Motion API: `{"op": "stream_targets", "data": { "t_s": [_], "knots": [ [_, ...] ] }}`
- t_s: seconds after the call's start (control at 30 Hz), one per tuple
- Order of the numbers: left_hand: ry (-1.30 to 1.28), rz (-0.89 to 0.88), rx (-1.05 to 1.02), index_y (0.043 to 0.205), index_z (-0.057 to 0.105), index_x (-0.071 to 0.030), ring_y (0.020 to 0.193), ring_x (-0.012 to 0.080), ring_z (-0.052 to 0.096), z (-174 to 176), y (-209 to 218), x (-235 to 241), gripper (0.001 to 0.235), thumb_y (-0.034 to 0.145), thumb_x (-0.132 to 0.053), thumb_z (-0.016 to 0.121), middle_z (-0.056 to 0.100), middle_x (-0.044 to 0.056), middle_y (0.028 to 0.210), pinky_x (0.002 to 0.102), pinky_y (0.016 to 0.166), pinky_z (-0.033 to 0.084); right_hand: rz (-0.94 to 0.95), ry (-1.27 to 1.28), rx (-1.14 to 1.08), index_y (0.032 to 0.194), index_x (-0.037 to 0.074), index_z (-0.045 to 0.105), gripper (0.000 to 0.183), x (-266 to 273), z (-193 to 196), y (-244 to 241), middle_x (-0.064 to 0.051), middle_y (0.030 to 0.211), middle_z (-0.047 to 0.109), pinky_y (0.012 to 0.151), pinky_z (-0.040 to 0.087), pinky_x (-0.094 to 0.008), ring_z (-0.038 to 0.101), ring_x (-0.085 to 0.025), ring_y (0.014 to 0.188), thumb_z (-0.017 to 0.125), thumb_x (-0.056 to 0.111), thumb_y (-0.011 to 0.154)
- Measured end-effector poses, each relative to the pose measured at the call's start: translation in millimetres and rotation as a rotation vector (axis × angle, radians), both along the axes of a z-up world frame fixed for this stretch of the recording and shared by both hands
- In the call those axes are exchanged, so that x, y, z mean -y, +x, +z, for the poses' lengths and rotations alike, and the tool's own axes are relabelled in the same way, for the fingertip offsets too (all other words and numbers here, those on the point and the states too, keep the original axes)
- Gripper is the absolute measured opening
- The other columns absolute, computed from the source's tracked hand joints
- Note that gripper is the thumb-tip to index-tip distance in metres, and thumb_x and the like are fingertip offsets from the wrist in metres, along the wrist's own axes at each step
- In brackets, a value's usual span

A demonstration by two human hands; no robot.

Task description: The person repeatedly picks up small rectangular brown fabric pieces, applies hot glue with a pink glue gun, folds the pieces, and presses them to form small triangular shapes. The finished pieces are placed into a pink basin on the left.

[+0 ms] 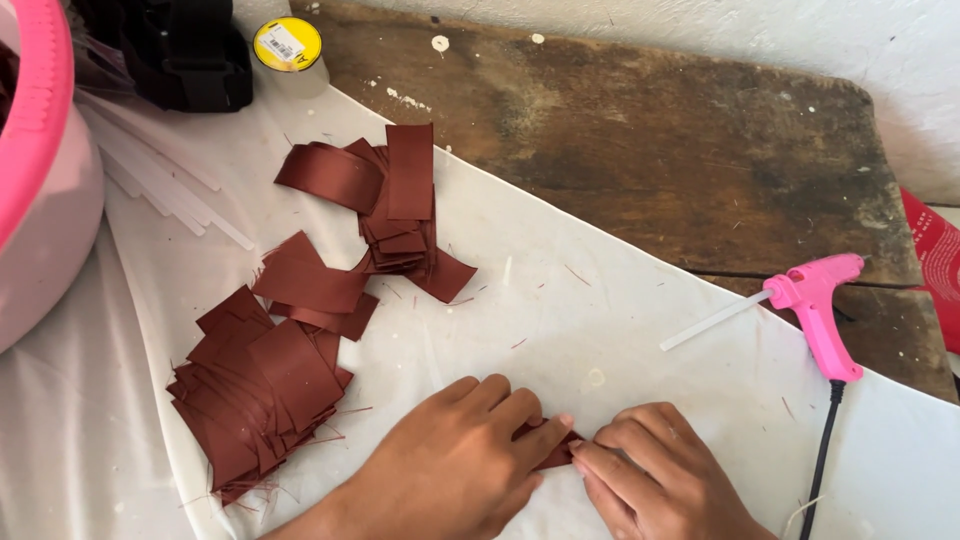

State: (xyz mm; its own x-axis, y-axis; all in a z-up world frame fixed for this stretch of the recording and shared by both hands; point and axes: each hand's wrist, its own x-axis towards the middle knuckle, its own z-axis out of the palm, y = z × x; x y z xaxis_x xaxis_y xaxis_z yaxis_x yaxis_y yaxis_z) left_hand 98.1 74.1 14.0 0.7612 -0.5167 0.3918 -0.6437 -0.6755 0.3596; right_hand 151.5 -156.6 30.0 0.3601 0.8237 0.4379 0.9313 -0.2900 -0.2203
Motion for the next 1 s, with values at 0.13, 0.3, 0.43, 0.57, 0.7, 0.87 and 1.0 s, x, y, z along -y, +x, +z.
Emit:
{"op": "stream_targets", "data": {
  "t_s": [0.13, 0.3, 0.43, 0.57, 0.7, 0.87, 1.0],
  "knots": [
    [-0.024, 0.004, 0.034, 0.109, 0.072, -0.006, 0.076, 0.0307, 0.055, 5, 1, 2, 0.017, 0.097, -0.014, 0.065, 0.061, 0.010, 0.090, 0.041, 0.065, 0.048, -0.006, 0.016, 0.015, 0.094, 0.002, 0.068, 0.004, 2, -2, 1, -0.008, 0.080, 0.060, 0.068, 0.047, -0.035, 0.055, -0.024, 0.069, 0.066, 0.002, 0.090],
    [0.012, 0.024, -0.030, 0.103, 0.072, -0.007, 0.076, 0.0307, 0.053, 2, 0, 6, 0.015, 0.092, -0.016, 0.068, 0.058, 0.009, 0.092, 0.042, 0.063, 0.047, -0.015, 0.025, -0.006, 0.092, 0.001, 0.067, 0.002, 1, 0, 0, -0.008, 0.079, 0.059, 0.067, 0.046, -0.036, 0.054, -0.023, 0.068, 0.065, 0.002, 0.091],
    [0.008, 0.047, 0.046, 0.102, 0.074, -0.010, 0.072, 0.0292, 0.052, 2, 2, 8, 0.013, 0.091, -0.013, 0.068, 0.059, 0.006, 0.091, 0.040, 0.062, 0.047, -0.017, 0.026, -0.014, 0.093, 0.001, 0.067, 0.005, 0, 1, 0, -0.007, 0.079, 0.060, 0.066, 0.046, -0.034, 0.054, -0.022, 0.068, 0.067, -0.001, 0.089],
    [0.026, 0.088, 0.087, 0.099, 0.072, -0.013, 0.067, 0.0274, 0.052, 1, 3, 10, 0.015, 0.087, -0.009, 0.065, 0.059, 0.004, 0.088, 0.038, 0.058, 0.047, 0.013, 0.016, 0.038, 0.088, 0.003, 0.064, 0.004, 1, 3, 3, -0.007, 0.078, 0.057, 0.064, 0.043, -0.035, 0.052, -0.023, 0.067, 0.065, 0.001, 0.091],
    [0.063, 0.069, 0.028, 0.102, 0.070, -0.016, 0.067, 0.0282, 0.052, 4, 2, 9, 0.016, 0.087, -0.014, 0.066, 0.062, 0.001, 0.091, 0.039, 0.061, 0.047, 0.066, -0.111, 0.151, 0.092, 0.005, 0.070, 0.011, 10, -2, 3, -0.008, 0.083, 0.063, 0.070, 0.047, -0.041, 0.058, -0.023, 0.076, 0.066, 0.015, 0.089],
    [0.091, 0.029, -0.014, 0.110, 0.070, -0.015, 0.072, 0.0302, 0.054, 2, 3, 7, 0.028, 0.083, -0.022, 0.071, 0.061, 0.004, 0.096, 0.042, 0.062, 0.048, 0.023, 0.002, 0.031, 0.100, 0.007, 0.070, 0.023, 11, 8, 1, -0.008, 0.088, 0.065, 0.073, 0.048, -0.043, 0.059, -0.024, 0.076, 0.066, 0.029, 0.094],
    [0.076, 0.069, 0.060, 0.097, 0.070, -0.013, 0.067, 0.0276, 0.052, -5, 3, 8, 0.014, 0.083, -0.016, 0.068, 0.058, 0.003, 0.089, 0.039, 0.057, 0.046, 0.013, -0.073, -0.084, 0.120, 0.003, 0.067, 0.046, 14, 0, 8, -0.011, 0.106, 0.063, 0.081, 0.043, -0.044, 0.057, -0.027, 0.087, 0.070, 0.042, 0.095]
  ]
}}
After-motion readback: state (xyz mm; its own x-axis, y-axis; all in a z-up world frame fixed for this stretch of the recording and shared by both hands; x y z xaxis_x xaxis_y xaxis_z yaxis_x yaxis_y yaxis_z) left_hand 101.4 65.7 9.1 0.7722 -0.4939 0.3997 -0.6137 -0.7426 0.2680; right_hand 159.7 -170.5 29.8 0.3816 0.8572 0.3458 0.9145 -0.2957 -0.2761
